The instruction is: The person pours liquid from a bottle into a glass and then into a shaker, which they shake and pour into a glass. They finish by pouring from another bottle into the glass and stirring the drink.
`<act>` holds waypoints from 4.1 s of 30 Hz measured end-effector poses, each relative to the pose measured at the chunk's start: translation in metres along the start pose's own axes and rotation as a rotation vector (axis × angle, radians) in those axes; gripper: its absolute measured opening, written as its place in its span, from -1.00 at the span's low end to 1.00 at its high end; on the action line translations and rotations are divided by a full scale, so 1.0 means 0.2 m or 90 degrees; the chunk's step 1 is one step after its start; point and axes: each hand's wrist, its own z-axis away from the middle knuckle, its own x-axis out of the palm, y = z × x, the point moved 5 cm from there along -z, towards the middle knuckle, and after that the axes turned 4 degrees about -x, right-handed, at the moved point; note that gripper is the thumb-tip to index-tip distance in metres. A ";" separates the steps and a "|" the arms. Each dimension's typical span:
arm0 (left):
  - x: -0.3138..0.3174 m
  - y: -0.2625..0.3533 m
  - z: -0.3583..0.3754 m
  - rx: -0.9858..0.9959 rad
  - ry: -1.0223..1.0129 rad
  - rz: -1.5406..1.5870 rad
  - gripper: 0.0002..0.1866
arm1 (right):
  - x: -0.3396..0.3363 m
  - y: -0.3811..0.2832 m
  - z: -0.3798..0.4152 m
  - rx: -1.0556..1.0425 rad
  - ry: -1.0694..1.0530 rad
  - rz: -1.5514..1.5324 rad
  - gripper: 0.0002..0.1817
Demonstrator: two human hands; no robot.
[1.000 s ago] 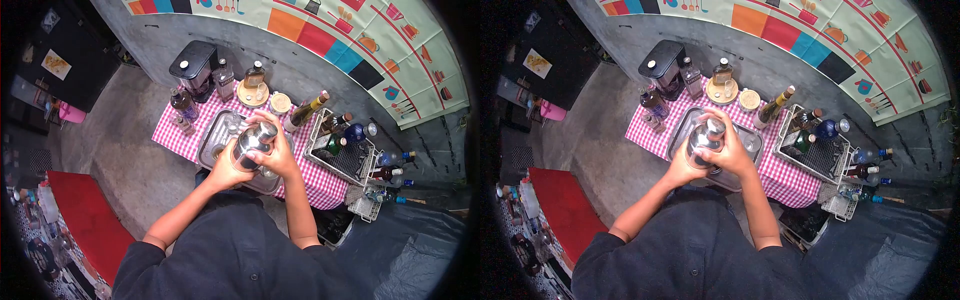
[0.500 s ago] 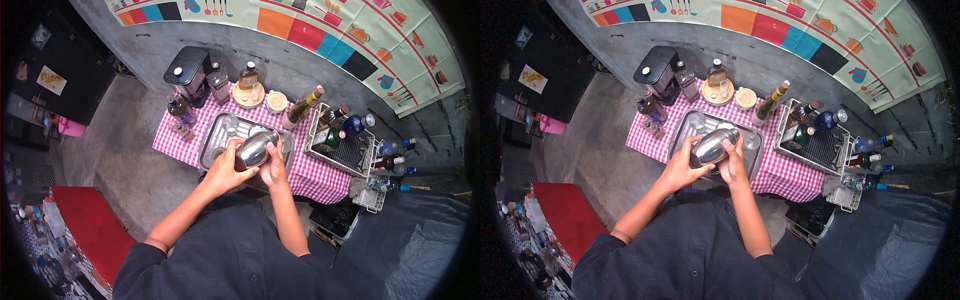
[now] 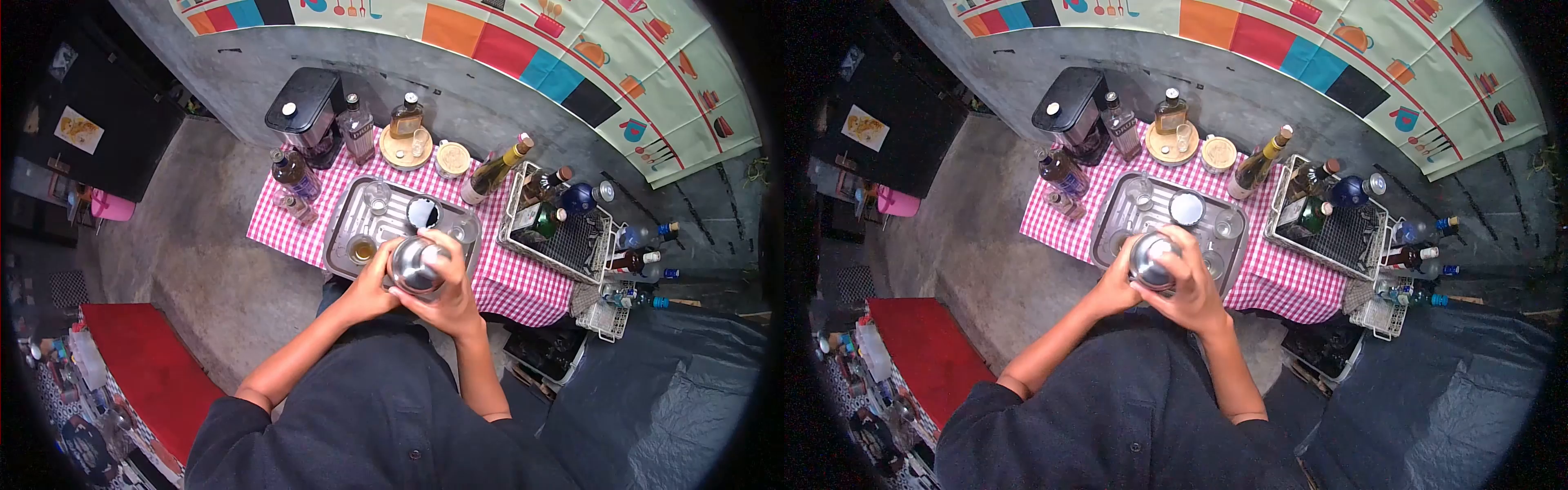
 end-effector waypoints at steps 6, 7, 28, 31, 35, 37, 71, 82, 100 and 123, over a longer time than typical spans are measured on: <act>-0.05 0.01 0.04 0.005 0.027 -0.091 -0.16 | 0.06 0.30 0.23 0.394 0.363 -0.458 -0.03; -0.05 0.03 0.03 -0.007 0.040 -0.077 -0.16 | 0.10 0.34 0.28 0.482 0.447 -0.590 -0.10; -0.03 -0.15 0.07 -0.009 0.035 -0.108 -0.11 | 0.11 0.23 0.29 0.248 0.290 -0.214 -0.05; -0.04 -0.06 0.05 -0.010 -0.007 -0.225 -0.10 | 0.13 0.34 0.42 0.487 0.508 -0.450 -0.11; 0.02 0.06 0.04 0.042 -0.021 -0.245 -0.19 | 0.26 0.48 0.60 0.613 0.617 -0.707 -0.27; 0.02 0.06 0.05 0.023 -0.022 -0.236 -0.23 | 0.26 0.47 0.62 0.620 0.622 -0.687 -0.24; -0.78 -0.13 -0.14 -0.089 -0.220 -0.085 -0.27 | 0.59 0.23 -0.13 0.489 0.464 -0.193 0.00; -1.00 -0.08 -0.18 0.036 -0.212 0.028 -0.31 | 0.72 0.19 -0.31 0.435 0.518 -0.195 -0.06; -0.71 -0.17 -0.15 0.047 -0.178 0.162 -0.28 | 0.48 0.07 -0.32 0.170 0.216 0.162 -0.02; -0.19 0.10 -0.08 0.007 -0.152 -0.174 -0.38 | 0.22 0.34 0.42 0.685 0.595 -0.590 -0.27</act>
